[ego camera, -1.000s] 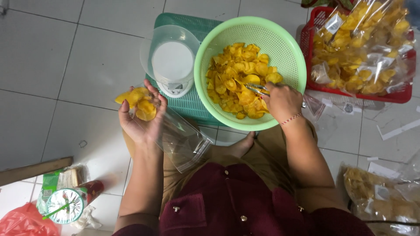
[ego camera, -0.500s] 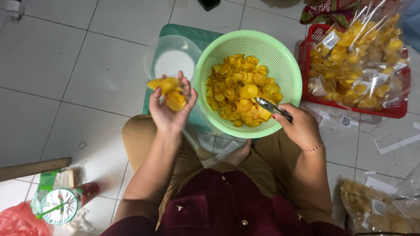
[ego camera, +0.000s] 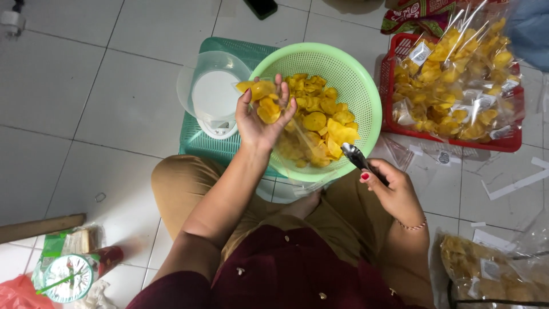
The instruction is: Manually packaging chips into plastic bags using tongs.
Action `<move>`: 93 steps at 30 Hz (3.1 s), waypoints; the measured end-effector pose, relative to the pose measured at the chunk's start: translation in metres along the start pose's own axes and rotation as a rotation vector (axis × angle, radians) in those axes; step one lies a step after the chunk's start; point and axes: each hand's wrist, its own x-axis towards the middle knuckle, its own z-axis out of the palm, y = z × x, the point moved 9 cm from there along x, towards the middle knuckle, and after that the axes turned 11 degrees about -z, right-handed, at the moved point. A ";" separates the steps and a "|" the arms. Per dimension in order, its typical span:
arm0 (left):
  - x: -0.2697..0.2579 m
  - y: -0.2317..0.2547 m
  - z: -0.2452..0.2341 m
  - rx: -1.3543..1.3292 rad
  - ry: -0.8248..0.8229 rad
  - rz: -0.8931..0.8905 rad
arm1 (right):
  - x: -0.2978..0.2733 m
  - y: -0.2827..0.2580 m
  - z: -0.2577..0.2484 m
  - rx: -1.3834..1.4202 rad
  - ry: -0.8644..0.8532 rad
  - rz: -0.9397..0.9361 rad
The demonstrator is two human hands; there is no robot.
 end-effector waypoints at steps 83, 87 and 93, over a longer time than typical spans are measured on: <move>-0.021 -0.066 0.011 0.446 0.162 0.157 | -0.005 -0.010 0.079 0.229 0.058 0.035; -0.013 -0.080 -0.017 0.471 0.026 0.129 | 0.001 -0.018 0.081 0.193 0.071 -0.033; -0.009 -0.051 -0.001 0.485 -0.027 0.136 | 0.002 -0.035 0.072 0.002 -0.057 -0.082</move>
